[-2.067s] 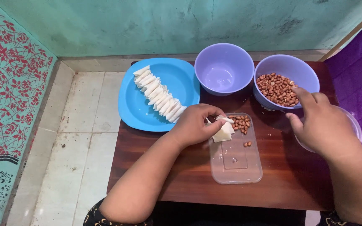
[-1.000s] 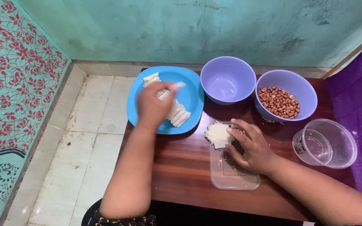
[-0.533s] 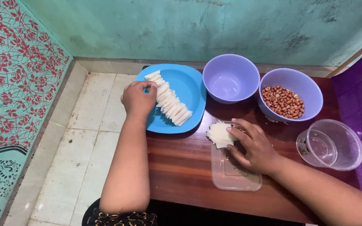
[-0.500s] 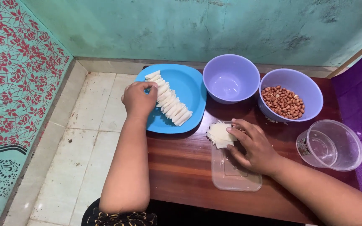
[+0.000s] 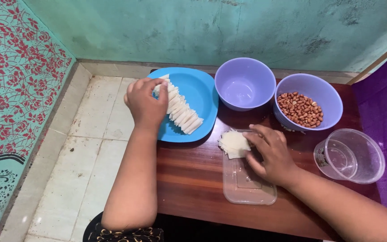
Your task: Wrapping individual peanuts in small strips of dough to prepare snacks.
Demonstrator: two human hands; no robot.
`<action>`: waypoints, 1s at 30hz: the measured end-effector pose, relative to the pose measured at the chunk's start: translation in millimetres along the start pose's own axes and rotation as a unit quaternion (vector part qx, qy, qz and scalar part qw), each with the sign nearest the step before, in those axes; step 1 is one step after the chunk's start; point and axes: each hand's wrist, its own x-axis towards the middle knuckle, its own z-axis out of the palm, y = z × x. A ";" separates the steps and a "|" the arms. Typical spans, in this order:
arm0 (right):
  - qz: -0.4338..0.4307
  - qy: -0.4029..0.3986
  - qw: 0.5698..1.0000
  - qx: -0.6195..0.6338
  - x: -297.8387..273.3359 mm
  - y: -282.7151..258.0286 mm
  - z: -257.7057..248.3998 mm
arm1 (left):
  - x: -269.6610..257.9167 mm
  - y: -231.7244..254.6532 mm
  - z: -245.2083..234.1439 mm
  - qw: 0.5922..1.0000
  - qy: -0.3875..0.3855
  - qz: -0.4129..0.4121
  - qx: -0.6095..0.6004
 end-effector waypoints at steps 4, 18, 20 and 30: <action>0.031 0.009 0.998 -0.051 -0.8 7.8 6.7 | -7.5 36.7 1.5 0.987 0.003 0.133 -0.095; 0.019 -0.012 1.000 -0.008 0.9 9.5 10.1 | -50.5 113.4 0.8 0.841 -0.464 0.268 -0.073; 0.021 -0.014 1.000 -0.003 1.6 7.5 8.7 | -52.2 113.1 2.8 0.842 -0.461 0.270 -0.078; 0.032 -0.036 0.998 0.040 2.4 3.7 3.2 | -48.1 113.6 -6.2 0.848 -0.450 0.259 -0.107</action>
